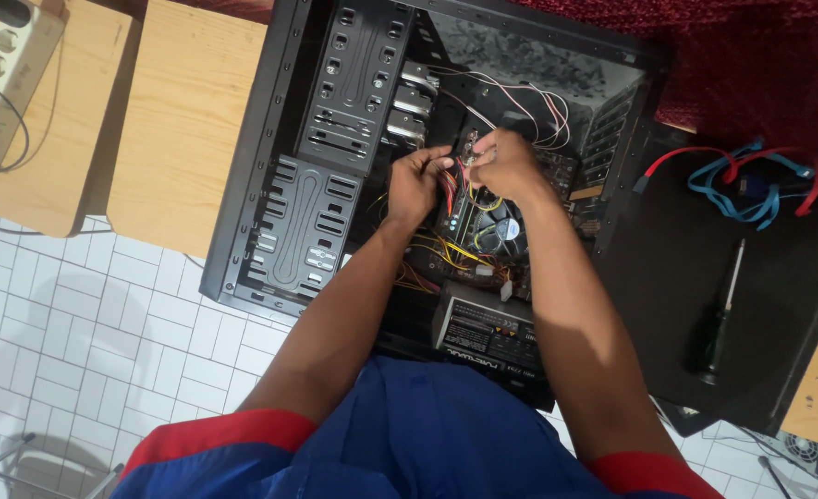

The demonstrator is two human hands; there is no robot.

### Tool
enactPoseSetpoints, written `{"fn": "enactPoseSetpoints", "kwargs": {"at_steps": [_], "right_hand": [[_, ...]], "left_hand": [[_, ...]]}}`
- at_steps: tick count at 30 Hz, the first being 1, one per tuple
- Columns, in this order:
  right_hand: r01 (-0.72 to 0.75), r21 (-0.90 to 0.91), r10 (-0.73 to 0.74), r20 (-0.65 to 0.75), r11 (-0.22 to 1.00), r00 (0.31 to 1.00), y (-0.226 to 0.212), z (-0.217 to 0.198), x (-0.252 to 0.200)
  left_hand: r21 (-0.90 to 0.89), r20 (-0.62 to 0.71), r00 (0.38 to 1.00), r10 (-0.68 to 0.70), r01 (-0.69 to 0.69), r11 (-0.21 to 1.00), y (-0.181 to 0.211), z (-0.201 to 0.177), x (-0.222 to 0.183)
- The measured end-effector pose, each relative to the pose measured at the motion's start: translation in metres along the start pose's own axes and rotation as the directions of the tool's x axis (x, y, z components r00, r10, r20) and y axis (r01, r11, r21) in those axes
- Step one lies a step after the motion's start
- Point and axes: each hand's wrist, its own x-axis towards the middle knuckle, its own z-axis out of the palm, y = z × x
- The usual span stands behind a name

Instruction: Connecting internal power and data cables to components inside an open computer case on a workbench.

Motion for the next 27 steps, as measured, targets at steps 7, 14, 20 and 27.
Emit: {"fn": "enactPoseSetpoints", "kwargs": {"at_steps": [7, 14, 20, 27], "right_hand": [[-0.052, 0.021, 0.049, 0.107, 0.998, 0.993, -0.004, 0.001, -0.013], [0.066, 0.089, -0.065, -0.023, 0.994, 0.998, 0.008, 0.008, 0.003], [-0.002, -0.035, 0.0, -0.066, 0.999, 0.998, 0.022, 0.01, 0.016], [-0.07, 0.068, 0.071, -0.003, 0.995, 0.997, -0.026, -0.003, -0.024]], "left_hand": [[-0.016, 0.008, 1.0, 0.005, -0.005, 1.0, -0.009, 0.0, 0.001], [-0.007, 0.048, 0.999, 0.011, -0.01, 1.0, -0.002, -0.001, 0.001], [0.002, 0.058, 0.998, 0.005, -0.005, 1.0, -0.013, 0.001, 0.003], [0.014, 0.06, 0.998, -0.009, 0.008, 1.0, -0.016, 0.001, 0.004]]}}
